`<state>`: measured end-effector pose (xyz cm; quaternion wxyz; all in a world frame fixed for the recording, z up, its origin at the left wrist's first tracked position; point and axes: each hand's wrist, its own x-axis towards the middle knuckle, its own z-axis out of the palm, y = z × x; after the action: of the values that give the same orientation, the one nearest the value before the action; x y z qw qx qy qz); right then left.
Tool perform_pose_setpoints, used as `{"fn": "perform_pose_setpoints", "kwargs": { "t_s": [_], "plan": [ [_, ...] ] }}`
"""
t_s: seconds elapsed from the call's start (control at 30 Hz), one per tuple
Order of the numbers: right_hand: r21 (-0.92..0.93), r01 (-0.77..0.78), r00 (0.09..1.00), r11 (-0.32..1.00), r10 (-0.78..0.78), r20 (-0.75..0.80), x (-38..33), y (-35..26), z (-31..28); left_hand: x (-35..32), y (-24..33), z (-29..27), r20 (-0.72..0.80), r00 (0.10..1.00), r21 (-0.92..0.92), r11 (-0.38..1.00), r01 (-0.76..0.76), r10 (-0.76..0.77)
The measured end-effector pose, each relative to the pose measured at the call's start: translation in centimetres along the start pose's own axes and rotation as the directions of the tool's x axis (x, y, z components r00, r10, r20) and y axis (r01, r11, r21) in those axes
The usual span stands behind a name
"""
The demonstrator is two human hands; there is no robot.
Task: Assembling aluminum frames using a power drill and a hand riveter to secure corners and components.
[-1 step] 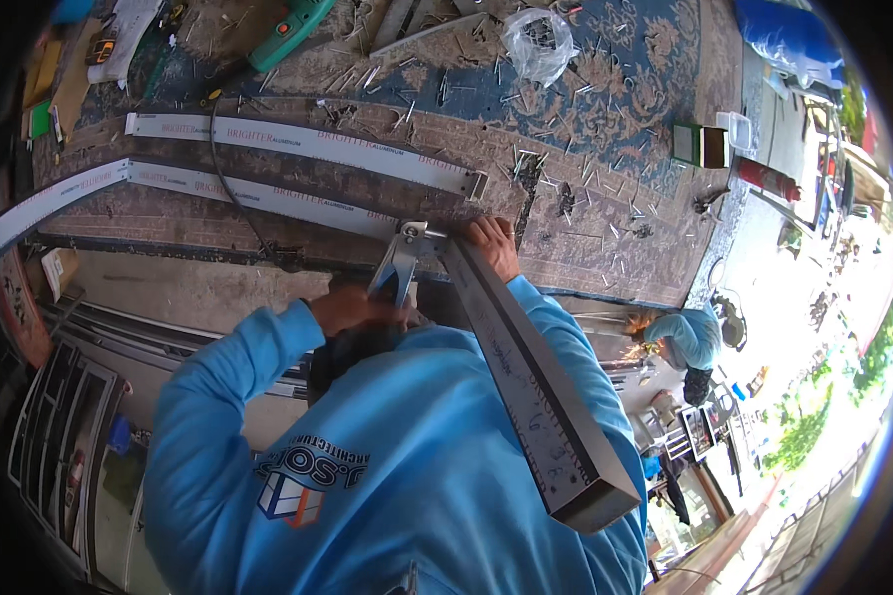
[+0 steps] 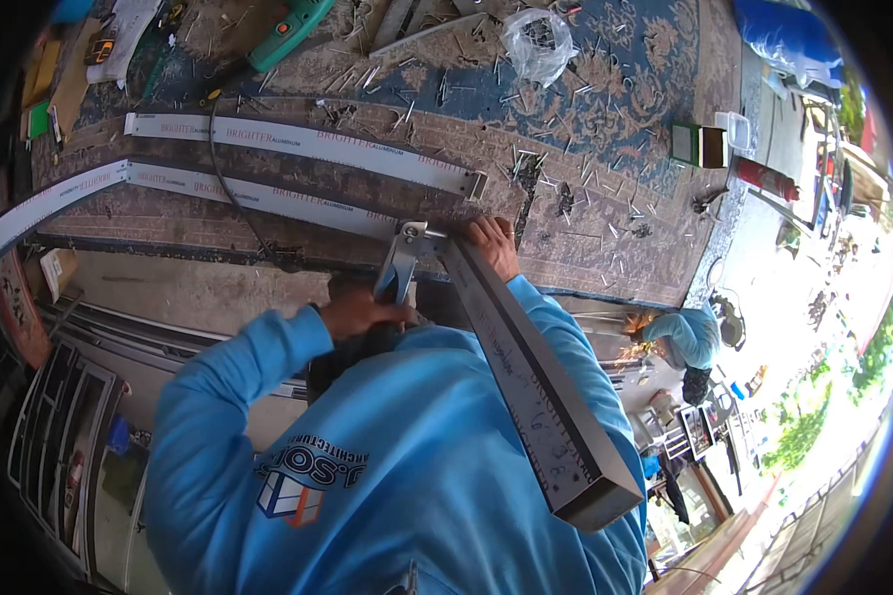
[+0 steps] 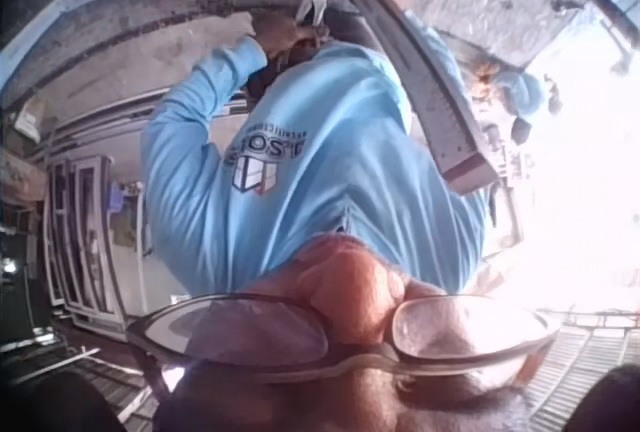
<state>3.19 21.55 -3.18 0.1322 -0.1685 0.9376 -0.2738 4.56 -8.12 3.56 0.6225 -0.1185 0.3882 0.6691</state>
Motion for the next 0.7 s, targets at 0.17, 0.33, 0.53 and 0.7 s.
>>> {"fn": "perform_pose_setpoints", "kwargs": {
  "t_s": [0.17,0.33,0.53,0.7],
  "plan": [
    [0.037,-0.042,0.999,0.998,0.042,-0.012,-0.6,-0.8,-0.5,0.8,0.1,0.7,-0.320,0.944,0.316,0.948,0.029,0.078],
    [0.029,-0.032,0.998,0.999,0.033,-0.047,-0.5,0.0,0.4,-11.3,7.2,-2.3,-0.219,0.834,0.790,0.594,-0.154,0.507],
    [-0.167,-0.121,0.992,0.979,0.123,0.002,-0.8,-0.3,1.3,-25.7,17.7,0.8,-0.489,0.831,0.871,0.114,0.477,0.263],
    [0.217,-0.267,0.833,0.939,0.338,-0.438,-6.0,-1.5,2.5,-15.6,21.7,4.1,0.073,0.809,0.987,0.073,-0.142,0.583]
  ]
}}
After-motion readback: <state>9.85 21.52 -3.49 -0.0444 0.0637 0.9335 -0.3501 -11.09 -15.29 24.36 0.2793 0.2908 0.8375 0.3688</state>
